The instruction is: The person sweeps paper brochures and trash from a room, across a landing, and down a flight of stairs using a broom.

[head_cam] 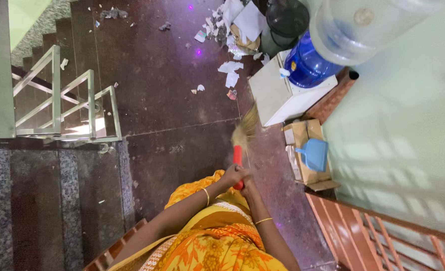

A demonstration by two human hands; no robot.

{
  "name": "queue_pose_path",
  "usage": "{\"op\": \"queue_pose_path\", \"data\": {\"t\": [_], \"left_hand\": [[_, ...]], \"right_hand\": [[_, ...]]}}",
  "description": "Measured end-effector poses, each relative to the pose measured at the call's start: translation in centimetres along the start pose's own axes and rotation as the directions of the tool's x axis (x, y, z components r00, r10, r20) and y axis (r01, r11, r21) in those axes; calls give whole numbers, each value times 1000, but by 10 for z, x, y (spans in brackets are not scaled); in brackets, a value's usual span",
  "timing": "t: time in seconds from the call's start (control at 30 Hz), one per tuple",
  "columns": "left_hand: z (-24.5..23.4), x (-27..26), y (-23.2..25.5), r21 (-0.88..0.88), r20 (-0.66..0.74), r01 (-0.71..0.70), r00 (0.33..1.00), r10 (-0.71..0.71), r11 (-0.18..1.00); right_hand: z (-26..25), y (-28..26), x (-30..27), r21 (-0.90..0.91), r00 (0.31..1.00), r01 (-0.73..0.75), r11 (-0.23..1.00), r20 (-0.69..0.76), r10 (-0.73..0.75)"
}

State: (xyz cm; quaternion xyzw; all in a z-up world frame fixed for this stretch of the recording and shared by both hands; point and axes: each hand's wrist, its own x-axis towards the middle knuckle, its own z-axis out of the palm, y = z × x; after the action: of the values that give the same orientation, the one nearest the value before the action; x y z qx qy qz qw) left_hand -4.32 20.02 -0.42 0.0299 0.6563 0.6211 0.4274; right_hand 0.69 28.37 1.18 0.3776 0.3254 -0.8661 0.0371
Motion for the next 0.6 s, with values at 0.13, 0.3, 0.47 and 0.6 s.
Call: {"op": "queue_pose_path", "data": {"t": [0.13,0.3,0.47,0.6], "left_hand": [[1,16,24,63,-188,-101,976,111,993],[5,29,67,312,-226,-112,956,189,944],[14,75,100,343,-216,-153,947,236,927],[2,132,114,156,-172,-149,969,175,976]], "right_hand": [[9,-17,23,6,1000,-18,1000,19,18],[14,-48,56,25,999,24,999,37,-25],[11,-85,89,9,995,76,997,63,-76],[27,-126,126,-37,992,44,998,122,-39]]}}
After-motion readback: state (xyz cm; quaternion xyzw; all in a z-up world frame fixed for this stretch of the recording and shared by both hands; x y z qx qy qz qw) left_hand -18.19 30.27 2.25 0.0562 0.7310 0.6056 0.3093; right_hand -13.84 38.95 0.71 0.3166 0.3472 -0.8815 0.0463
